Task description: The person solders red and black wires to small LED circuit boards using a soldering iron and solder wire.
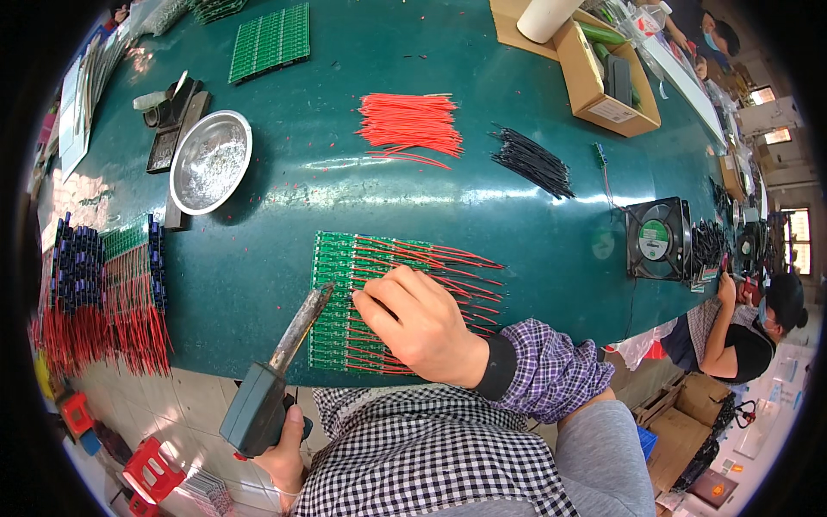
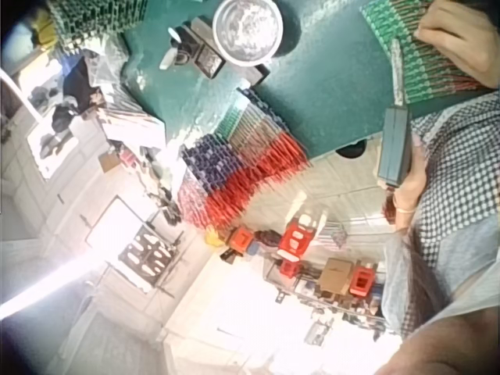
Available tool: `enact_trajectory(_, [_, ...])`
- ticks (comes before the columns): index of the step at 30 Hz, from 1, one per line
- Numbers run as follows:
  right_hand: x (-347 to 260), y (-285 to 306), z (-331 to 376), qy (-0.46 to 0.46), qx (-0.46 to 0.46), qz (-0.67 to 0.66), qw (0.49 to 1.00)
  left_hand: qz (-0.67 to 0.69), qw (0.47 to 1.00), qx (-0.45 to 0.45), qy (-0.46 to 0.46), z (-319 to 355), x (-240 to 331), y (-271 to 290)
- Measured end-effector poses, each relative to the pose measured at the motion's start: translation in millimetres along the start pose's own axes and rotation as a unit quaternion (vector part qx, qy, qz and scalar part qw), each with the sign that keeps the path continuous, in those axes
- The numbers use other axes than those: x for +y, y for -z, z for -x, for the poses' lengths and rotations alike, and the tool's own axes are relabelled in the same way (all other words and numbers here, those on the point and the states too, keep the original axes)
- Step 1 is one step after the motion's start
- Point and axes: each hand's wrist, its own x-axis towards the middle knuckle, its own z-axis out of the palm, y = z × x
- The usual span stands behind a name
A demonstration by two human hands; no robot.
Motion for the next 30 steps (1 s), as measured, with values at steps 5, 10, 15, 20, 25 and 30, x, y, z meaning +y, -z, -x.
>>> enact_trajectory(5, [-1.6,0.2,1.3,-0.004,-0.012,-0.005,1.0,0.022,1.0,-0.012,-0.002,-0.2,1.8,-0.5])
enact_trajectory(10, [-3.7,1.5,1.6,-0.017,-0.025,-0.006,1.0,0.017,0.999,-0.03,-0.01,-0.3,1.1,1.7])
enact_trajectory(15, [-3.8,1.7,2.0,-0.017,-0.036,-0.002,0.999,0.032,0.998,-0.049,0.025,1.8,-0.4,3.4])
enact_trajectory(20, [-4.0,1.8,1.7,-0.018,-0.039,0.002,0.999,0.023,0.998,-0.064,0.002,-0.3,0.6,4.0])
enact_trajectory(25, [-3.1,1.3,1.8,-0.004,-0.038,0.014,0.999,0.021,0.997,-0.072,-0.004,-1.0,1.4,4.1])
enact_trajectory(30, [-3.0,0.7,2.3,-0.003,-0.038,0.014,0.999,0.048,0.999,-0.017,0.013,4.1,-1.6,3.0])
